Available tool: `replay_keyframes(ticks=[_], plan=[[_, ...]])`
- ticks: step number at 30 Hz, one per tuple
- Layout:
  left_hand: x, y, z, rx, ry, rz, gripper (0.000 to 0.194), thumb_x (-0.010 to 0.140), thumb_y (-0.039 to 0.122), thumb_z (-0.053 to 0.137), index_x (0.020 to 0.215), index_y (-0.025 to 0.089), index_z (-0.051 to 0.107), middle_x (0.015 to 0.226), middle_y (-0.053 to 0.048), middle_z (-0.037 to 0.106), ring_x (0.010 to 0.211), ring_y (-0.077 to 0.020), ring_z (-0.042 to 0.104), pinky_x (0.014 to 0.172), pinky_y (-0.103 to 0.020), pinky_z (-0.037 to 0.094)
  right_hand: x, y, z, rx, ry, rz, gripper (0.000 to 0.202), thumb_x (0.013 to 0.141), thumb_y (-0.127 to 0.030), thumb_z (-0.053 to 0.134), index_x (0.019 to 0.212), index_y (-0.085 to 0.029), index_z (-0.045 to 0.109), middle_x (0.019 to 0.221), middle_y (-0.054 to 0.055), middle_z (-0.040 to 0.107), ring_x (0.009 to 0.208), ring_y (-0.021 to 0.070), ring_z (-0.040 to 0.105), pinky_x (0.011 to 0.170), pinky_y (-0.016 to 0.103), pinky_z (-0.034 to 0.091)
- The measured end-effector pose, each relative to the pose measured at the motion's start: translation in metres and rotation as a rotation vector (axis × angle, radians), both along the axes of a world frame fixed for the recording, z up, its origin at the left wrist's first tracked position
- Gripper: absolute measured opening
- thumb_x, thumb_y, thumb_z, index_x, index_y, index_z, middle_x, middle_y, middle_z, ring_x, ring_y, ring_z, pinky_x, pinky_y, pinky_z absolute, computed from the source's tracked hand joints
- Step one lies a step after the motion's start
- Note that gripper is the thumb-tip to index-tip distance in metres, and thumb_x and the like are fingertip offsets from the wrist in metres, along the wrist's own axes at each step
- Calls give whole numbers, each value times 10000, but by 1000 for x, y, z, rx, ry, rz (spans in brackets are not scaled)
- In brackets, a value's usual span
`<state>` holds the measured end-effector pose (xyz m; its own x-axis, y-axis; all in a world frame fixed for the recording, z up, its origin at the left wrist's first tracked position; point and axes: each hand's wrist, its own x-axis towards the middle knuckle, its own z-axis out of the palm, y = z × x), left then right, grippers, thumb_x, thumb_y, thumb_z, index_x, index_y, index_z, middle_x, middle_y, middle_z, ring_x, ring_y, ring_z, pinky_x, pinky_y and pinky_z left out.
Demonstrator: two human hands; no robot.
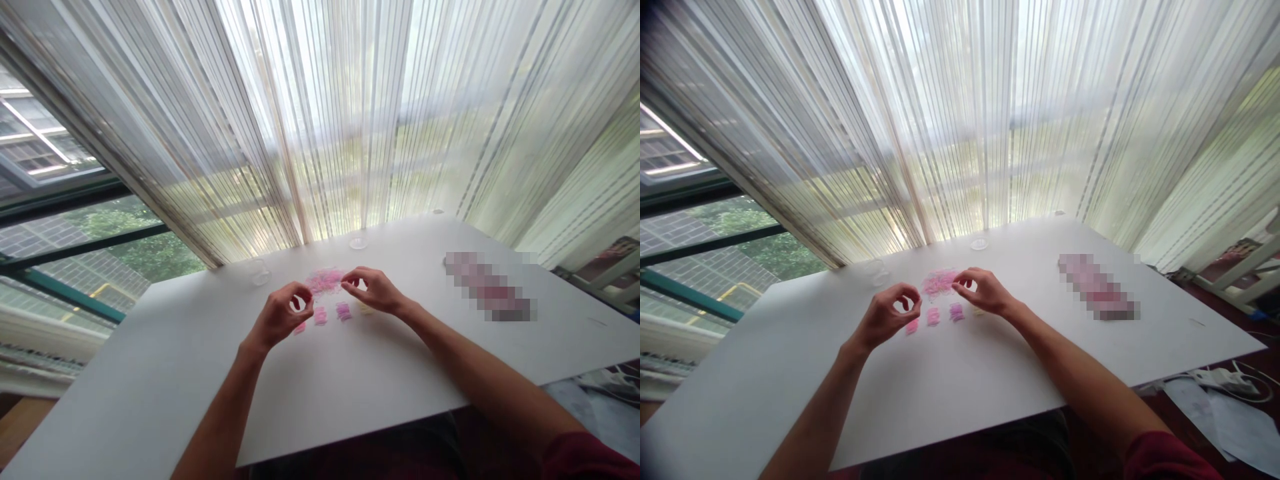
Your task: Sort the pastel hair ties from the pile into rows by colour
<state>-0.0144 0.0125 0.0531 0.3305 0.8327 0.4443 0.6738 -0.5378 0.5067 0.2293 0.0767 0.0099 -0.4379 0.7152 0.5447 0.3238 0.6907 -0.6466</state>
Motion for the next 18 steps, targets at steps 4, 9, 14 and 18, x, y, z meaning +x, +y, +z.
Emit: replay_keyframes(ticks=[4, 9, 14, 18], plan=[[9, -15, -12, 44, -19, -16, 19, 811, 180, 617, 820, 180, 600, 781, -3, 649, 684, -114, 595, 646, -227, 518, -16, -26, 10, -10, -3, 181, 179, 841, -329, 661, 934, -181, 698, 800, 36, 696, 721, 133, 624, 657, 241, 486], [16, -18, -24, 62, -1, -48, 26, 856, 206, 580, 843, 199, 601, 809, -11, 659, 713, -119, 611, 694, -245, 533, -23, -34, 6, -49, -42, 233, 130, 871, -263, 604, 842, -187, 705, 730, 13, 688, 649, 112, 585, 635, 227, 472], [14, -21, -30, 53, -50, -28, 209, 852, 279, 614, 1041, 191, 626, 972, -64, 675, 730, -120, 632, 663, -244, 545, -21, -33, 5, -59, -38, 216, 164, 883, -299, 590, 858, -192, 712, 730, 17, 686, 650, 116, 578, 632, 231, 467], [10, -20, -33, 41, -30, -20, 170, 891, 309, 589, 965, 197, 694, 875, -44, 710, 638, -100, 611, 610, -219, 516, -22, -34, 5, -55, -35, 213, 180, 887, -315, 590, 855, -190, 715, 723, 20, 679, 643, 115, 571, 624, 231, 463]])
